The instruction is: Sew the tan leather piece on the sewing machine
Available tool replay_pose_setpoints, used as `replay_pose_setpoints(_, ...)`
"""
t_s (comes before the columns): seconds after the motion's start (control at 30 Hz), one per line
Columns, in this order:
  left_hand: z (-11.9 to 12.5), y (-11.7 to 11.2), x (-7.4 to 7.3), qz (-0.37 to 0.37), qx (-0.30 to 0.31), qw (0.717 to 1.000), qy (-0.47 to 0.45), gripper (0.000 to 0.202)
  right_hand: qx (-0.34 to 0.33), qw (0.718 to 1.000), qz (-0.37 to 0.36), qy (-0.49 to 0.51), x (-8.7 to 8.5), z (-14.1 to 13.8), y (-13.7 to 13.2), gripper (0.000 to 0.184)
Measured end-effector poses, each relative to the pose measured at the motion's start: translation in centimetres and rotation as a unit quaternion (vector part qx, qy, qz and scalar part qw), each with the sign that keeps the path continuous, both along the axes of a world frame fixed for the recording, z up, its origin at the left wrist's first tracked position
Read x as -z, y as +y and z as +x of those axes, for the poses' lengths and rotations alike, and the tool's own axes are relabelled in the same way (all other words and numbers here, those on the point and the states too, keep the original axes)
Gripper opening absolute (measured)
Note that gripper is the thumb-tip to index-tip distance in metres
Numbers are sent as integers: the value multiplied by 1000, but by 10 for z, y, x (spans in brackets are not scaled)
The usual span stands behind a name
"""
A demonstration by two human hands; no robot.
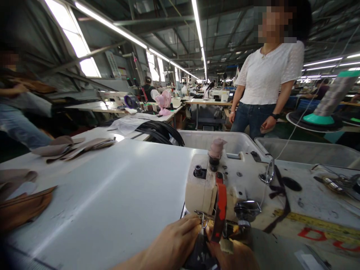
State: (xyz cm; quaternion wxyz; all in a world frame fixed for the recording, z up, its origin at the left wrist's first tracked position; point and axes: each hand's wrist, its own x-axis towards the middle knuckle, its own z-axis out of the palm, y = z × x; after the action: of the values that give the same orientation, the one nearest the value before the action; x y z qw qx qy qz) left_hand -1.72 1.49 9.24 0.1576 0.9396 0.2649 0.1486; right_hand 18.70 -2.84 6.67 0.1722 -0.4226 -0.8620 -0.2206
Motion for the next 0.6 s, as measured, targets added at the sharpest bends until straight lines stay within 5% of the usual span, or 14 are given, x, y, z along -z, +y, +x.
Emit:
replay_pose_setpoints(0.27, 1, 3, 0, 10, 3, 1000, -6, 18, 4, 995, -69, 70, 11, 3, -1, 36)
replay_pose_setpoints(0.6, -2, 7, 3, 37, 12, 999, -35, 20, -7, 1000, -5, 26, -6, -7, 1, 33)
